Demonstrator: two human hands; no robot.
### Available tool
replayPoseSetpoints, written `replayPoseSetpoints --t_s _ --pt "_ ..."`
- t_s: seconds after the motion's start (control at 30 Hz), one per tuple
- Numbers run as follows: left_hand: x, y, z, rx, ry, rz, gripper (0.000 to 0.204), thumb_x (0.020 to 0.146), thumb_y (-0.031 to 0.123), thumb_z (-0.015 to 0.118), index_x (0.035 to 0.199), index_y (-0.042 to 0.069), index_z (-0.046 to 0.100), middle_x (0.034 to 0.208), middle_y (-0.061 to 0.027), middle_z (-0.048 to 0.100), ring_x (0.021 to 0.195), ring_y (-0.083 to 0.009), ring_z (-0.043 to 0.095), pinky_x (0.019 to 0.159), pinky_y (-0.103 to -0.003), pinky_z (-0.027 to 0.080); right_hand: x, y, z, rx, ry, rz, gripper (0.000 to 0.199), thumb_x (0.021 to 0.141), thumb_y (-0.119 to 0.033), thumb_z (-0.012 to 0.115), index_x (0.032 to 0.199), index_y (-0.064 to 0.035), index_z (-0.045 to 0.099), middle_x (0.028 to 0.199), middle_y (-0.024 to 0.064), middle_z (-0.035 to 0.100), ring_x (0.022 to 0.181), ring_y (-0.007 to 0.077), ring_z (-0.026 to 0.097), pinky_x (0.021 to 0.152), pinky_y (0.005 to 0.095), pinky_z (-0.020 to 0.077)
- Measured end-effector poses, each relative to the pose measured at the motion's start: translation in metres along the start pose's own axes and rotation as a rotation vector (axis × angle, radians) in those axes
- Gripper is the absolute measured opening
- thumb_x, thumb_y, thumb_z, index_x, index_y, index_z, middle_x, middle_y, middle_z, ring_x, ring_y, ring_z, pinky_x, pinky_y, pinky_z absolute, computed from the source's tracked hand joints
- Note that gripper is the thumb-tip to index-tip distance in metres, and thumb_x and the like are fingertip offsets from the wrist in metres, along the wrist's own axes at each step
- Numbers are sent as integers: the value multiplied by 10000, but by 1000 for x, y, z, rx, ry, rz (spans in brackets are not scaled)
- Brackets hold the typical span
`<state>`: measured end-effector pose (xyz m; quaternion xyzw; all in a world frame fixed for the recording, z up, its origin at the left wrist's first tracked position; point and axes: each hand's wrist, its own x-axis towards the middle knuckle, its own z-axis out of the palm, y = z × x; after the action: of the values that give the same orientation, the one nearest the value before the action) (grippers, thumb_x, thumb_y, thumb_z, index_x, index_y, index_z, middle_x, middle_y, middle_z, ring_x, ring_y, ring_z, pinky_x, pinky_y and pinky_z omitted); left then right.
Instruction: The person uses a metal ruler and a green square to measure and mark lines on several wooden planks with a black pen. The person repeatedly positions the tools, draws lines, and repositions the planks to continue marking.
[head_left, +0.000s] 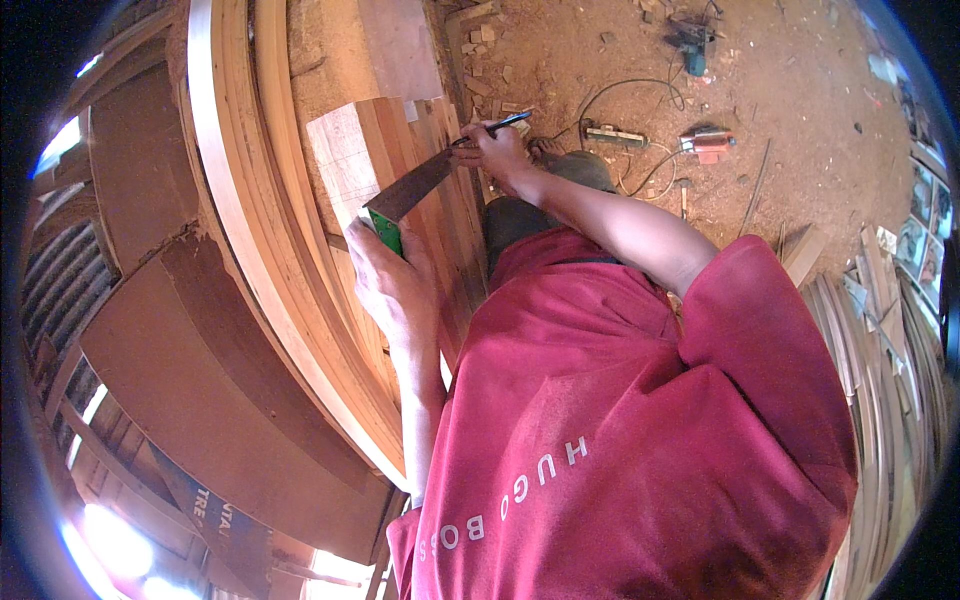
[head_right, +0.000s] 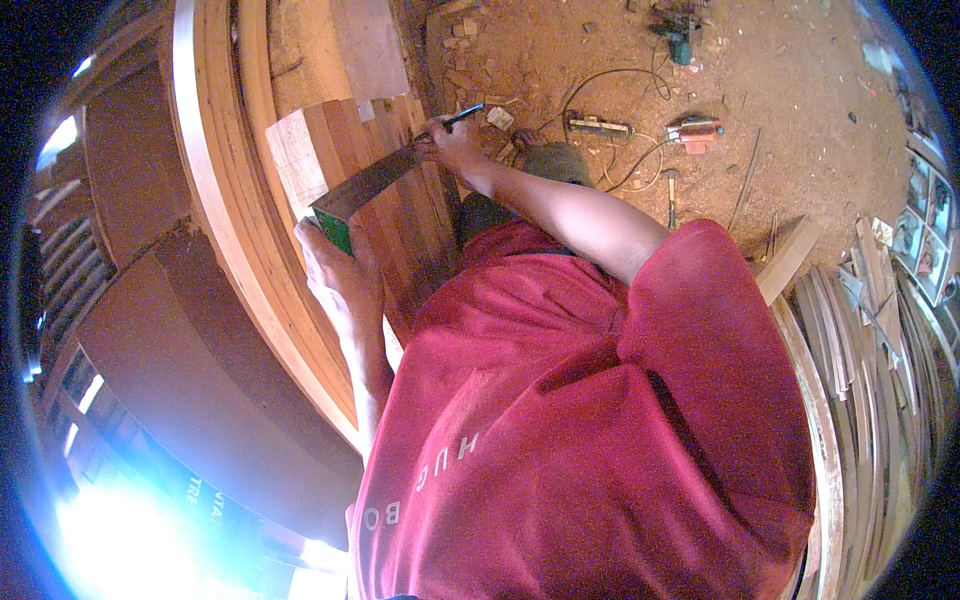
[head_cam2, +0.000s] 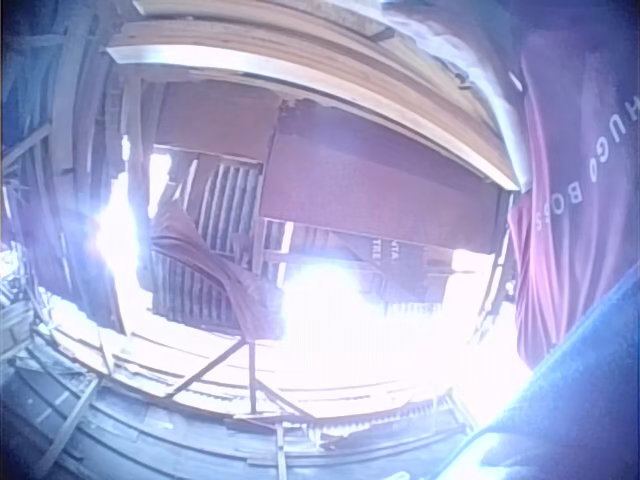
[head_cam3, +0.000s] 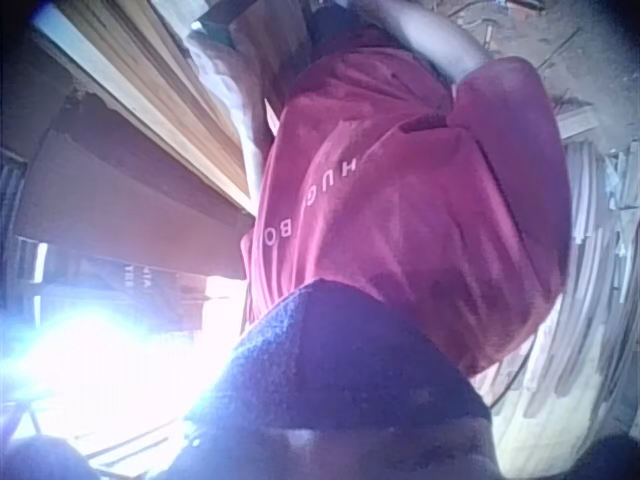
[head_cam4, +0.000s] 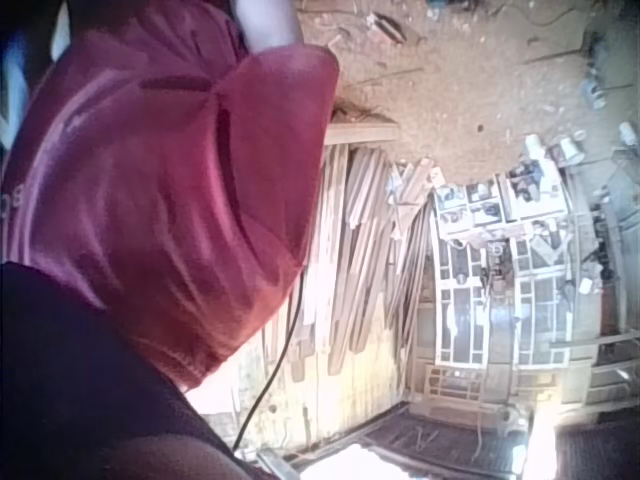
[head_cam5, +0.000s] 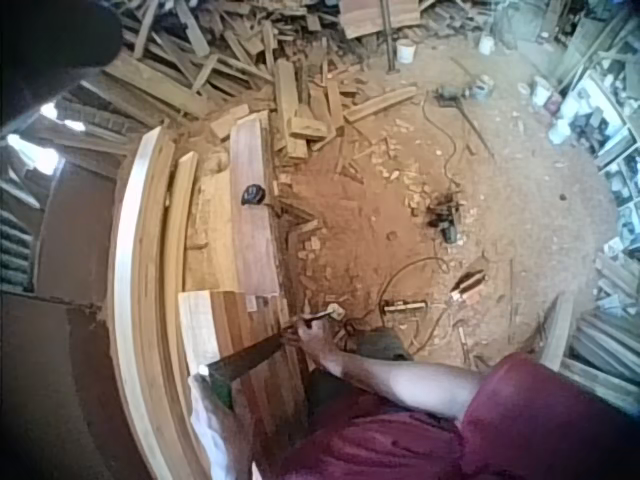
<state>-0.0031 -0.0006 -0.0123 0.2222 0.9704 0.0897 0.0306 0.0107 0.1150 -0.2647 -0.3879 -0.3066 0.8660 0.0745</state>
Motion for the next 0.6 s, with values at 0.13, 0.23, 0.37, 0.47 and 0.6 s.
replayPoseSetpoints --t_s 0.13,0.23,0.37,0.47,0.6 --pt "0 -4 3 9 9 12 333 942 198 612 1137 -15 446 980 -270 591 838 -474 613 671 -533 492 -5 -4 2 46 33 -12 275 1035 -206 486 1121 42 567 1094 160 625 937 299 708 745 383 617" --pt "1 -3 3 10 7 17 352 938 196 616 1157 -19 443 983 -269 591 843 -472 615 678 -531 494 -7 -4 2 72 71 11 278 1033 -216 492 1134 35 558 1118 157 614 938 300 709 747 384 614" --pt "1 -1 1 9 20 34 361 933 194 622 1163 -19 442 985 -270 590 852 -471 617 684 -530 496 0 1 0 -10 51 -15 280 1028 -221 509 1138 32 553 1128 152 609 951 302 706 753 383 612" --pt "0 -2 2 22 53 49 350 932 189 622 1152 -15 444 988 -271 590 848 -475 614 681 -530 496 5 6 -2 -37 22 -12 272 1026 -212 510 1134 34 554 1116 146 610 958 301 701 762 384 613" --pt "2 2 2 22 15 14 340 932 193 624 1134 -12 445 984 -272 589 843 -481 609 679 -530 494 17 17 -8 -111 -5 -52 255 1030 -191 493 1132 34 553 1105 141 604 956 291 693 784 393 615"
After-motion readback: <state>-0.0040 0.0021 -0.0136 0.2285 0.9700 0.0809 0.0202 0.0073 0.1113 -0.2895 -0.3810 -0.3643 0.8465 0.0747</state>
